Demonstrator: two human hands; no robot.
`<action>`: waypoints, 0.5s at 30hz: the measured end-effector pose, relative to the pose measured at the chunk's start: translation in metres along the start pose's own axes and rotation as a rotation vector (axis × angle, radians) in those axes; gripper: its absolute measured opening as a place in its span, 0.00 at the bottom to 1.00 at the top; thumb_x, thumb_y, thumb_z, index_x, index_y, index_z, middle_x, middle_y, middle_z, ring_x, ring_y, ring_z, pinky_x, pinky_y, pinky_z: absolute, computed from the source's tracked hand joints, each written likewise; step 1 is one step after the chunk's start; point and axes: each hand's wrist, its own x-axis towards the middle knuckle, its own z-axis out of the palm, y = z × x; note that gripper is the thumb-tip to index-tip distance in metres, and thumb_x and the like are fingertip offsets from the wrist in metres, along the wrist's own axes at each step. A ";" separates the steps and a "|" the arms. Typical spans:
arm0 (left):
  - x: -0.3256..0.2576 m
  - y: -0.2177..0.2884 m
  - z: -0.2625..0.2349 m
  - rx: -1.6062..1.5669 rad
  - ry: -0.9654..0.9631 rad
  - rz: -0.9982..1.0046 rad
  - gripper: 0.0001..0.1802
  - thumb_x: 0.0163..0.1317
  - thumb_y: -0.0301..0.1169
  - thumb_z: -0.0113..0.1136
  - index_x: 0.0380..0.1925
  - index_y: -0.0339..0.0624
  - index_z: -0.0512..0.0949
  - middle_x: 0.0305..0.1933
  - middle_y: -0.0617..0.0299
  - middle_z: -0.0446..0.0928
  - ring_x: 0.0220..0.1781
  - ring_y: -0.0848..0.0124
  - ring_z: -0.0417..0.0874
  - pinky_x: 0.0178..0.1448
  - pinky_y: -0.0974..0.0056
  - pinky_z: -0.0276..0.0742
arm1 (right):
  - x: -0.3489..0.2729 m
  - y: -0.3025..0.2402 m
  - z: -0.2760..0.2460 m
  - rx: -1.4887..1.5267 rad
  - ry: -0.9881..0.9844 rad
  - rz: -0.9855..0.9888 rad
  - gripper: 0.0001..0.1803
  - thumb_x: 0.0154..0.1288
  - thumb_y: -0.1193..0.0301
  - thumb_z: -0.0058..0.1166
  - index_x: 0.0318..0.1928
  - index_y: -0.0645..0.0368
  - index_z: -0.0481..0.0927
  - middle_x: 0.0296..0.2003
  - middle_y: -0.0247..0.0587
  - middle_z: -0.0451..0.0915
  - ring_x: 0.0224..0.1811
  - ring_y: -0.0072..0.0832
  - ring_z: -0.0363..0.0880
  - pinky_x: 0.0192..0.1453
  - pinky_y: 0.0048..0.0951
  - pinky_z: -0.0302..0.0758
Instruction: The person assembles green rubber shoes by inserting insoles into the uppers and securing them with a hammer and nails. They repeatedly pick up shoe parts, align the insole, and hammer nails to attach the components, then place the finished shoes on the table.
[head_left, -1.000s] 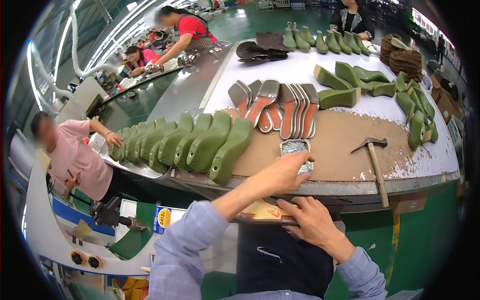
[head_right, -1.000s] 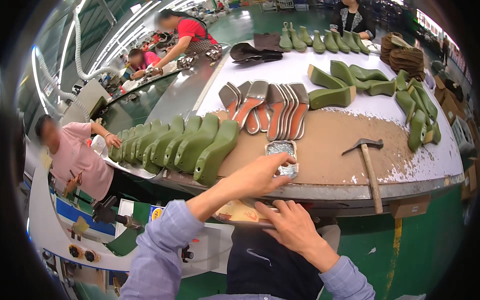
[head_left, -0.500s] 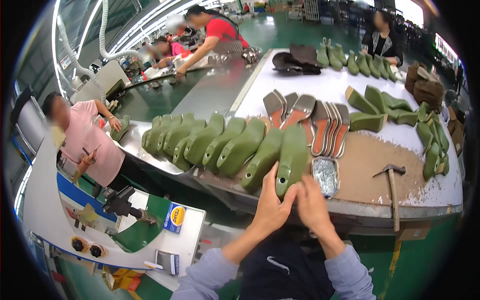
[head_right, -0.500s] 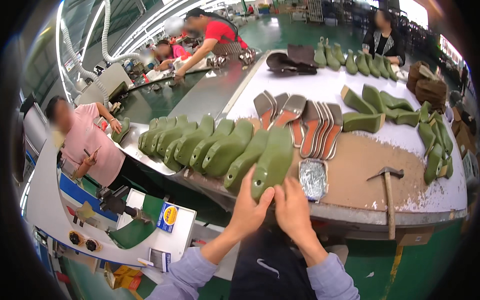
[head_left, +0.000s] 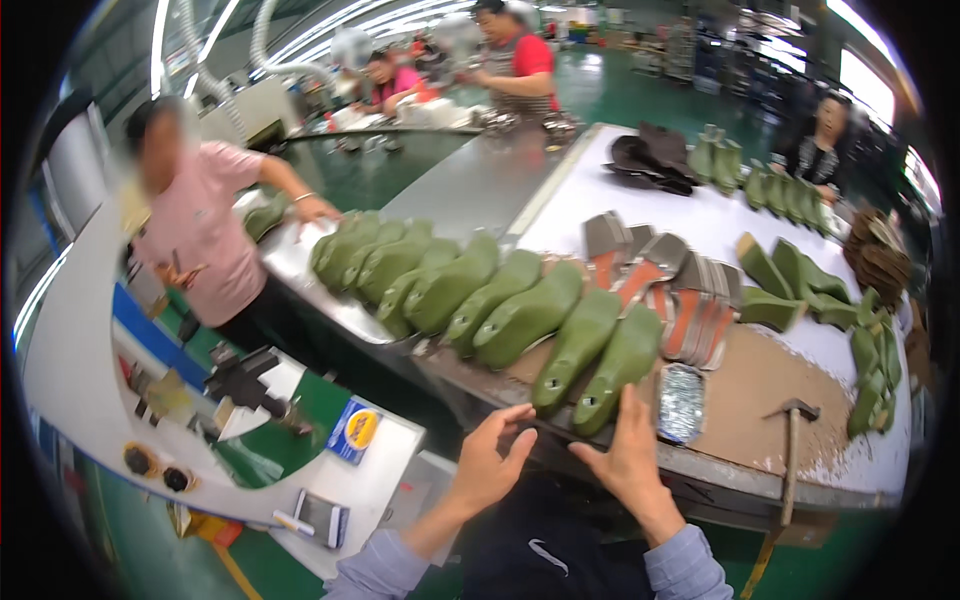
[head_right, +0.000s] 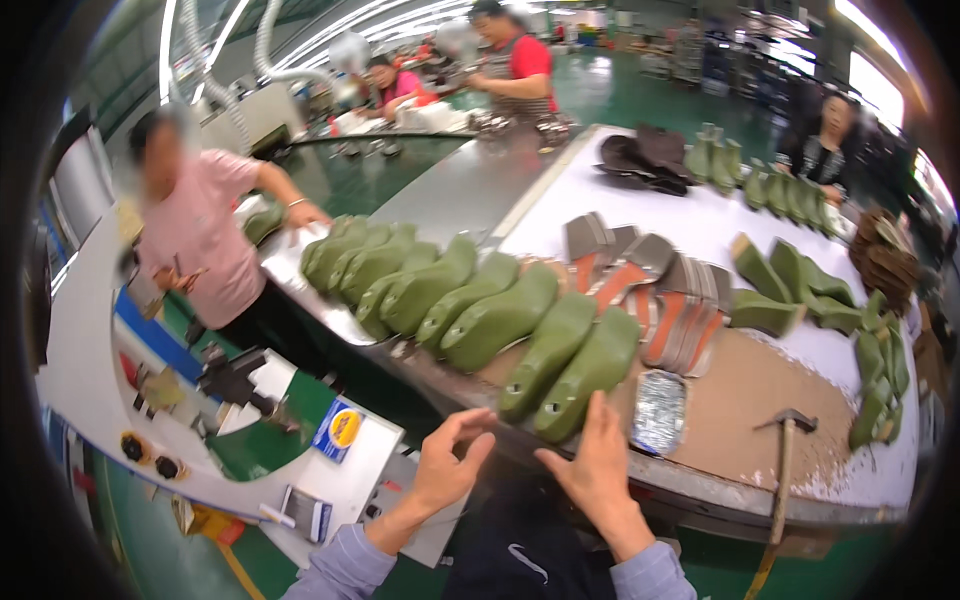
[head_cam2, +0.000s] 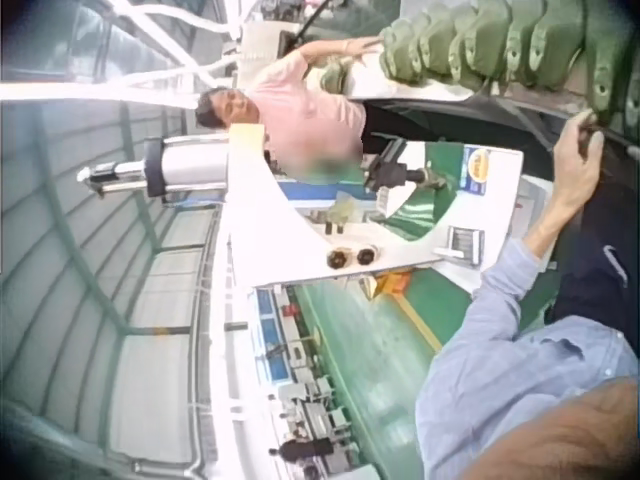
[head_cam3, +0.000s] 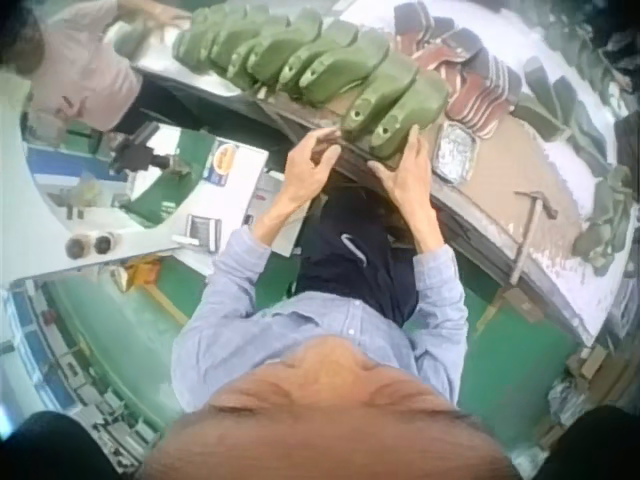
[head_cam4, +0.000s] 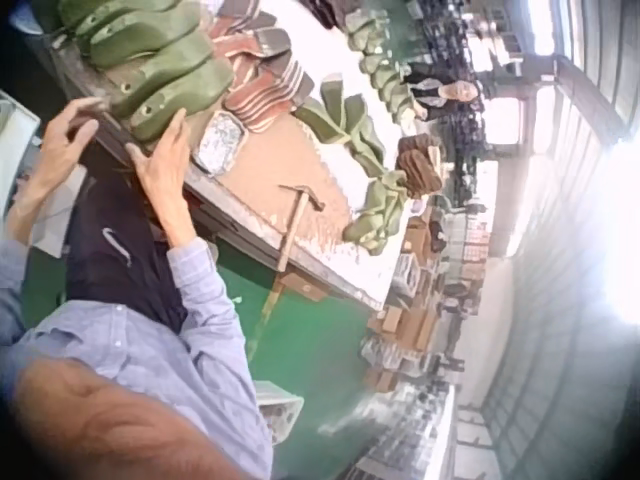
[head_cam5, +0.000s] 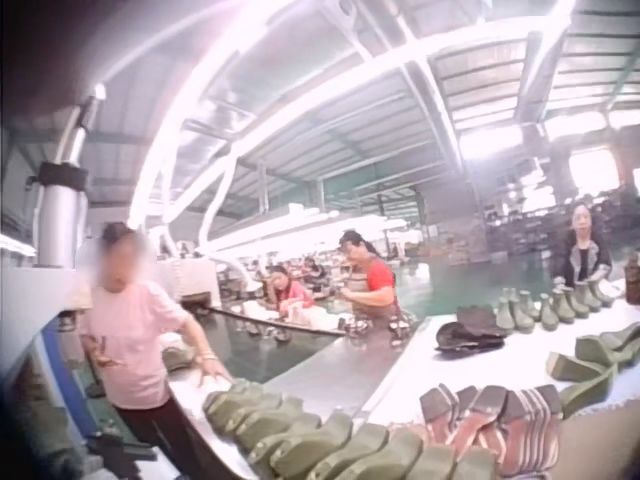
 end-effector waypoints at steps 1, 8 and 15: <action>0.000 -0.001 -0.014 0.008 0.057 0.016 0.19 0.69 0.27 0.64 0.58 0.34 0.77 0.54 0.54 0.85 0.53 0.67 0.87 0.59 0.64 0.80 | 0.002 -0.001 -0.001 -0.028 0.002 -0.011 0.67 0.43 0.61 0.83 0.75 0.72 0.50 0.63 0.67 0.66 0.64 0.60 0.69 0.68 0.48 0.70; 0.056 -0.039 -0.104 0.288 0.456 0.095 0.18 0.64 0.28 0.66 0.53 0.37 0.79 0.53 0.51 0.81 0.54 0.58 0.82 0.58 0.60 0.77 | 0.017 0.003 0.004 -0.116 0.054 -0.020 0.74 0.37 0.61 0.84 0.78 0.68 0.44 0.63 0.65 0.64 0.64 0.59 0.67 0.68 0.51 0.67; 0.184 -0.123 -0.195 0.874 0.587 0.178 0.23 0.61 0.39 0.69 0.53 0.41 0.80 0.59 0.46 0.78 0.64 0.48 0.75 0.67 0.49 0.71 | 0.021 0.022 0.006 -0.125 0.013 -0.121 0.75 0.37 0.57 0.84 0.78 0.69 0.44 0.62 0.66 0.64 0.62 0.60 0.66 0.67 0.53 0.66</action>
